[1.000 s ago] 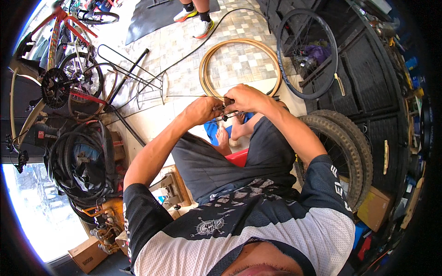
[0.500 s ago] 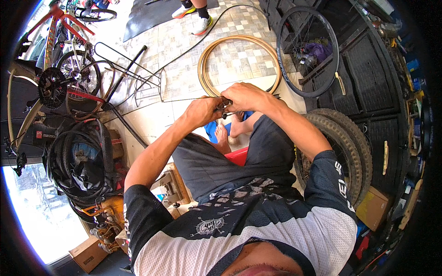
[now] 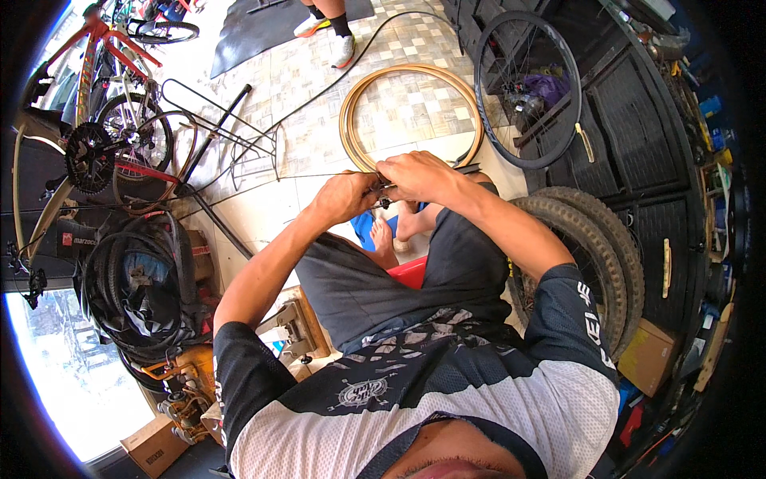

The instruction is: The person installs spokes into a bicycle wheel rim, threading them through the hub and securing them with nipples. The person uses a spoke wrench to tighten the nipples and adjusts the wheel orientation as needed.

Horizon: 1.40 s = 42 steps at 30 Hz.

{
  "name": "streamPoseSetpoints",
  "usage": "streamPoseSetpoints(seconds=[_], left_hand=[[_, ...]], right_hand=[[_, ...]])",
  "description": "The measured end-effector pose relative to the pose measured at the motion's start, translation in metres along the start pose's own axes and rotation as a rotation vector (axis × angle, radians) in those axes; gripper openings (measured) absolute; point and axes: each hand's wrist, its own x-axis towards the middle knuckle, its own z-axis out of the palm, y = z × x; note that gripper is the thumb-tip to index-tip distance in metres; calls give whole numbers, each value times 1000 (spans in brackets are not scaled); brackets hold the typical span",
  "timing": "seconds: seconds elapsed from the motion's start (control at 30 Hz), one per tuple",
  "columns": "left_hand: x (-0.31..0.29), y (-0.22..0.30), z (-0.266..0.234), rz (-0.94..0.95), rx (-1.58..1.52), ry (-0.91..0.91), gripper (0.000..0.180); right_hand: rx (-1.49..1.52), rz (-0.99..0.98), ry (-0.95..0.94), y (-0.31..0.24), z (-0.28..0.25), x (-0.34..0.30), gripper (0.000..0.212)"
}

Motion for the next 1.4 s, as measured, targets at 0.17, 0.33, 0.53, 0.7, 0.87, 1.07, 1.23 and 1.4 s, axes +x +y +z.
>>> streamPoseSetpoints(seconds=[0.17,0.33,0.53,0.7,0.87,1.07,1.23,1.4], left_hand=[[7,-8,-8,-13,-40,-92,21],[18,-11,-13,-50,-66,-177,24],[22,-16,-8,0,-40,-161,21],[22,-11,-10,-26,-15,-164,21],[21,-5,-8,-37,5,-136,21],[14,1,-4,-31,20,-76,17],[8,3,3,-53,122,-83,22],[5,17,-4,-69,108,-51,24]], right_hand=[[-16,47,-4,-2,2,1,38],[16,106,7,-6,0,-2,40],[25,168,7,-9,1,-4,45],[12,177,21,-13,-1,-6,44],[5,198,18,-13,1,-6,41],[47,184,95,-9,8,-9,32],[142,97,99,11,7,-12,30],[132,154,-74,0,-13,-2,30]])
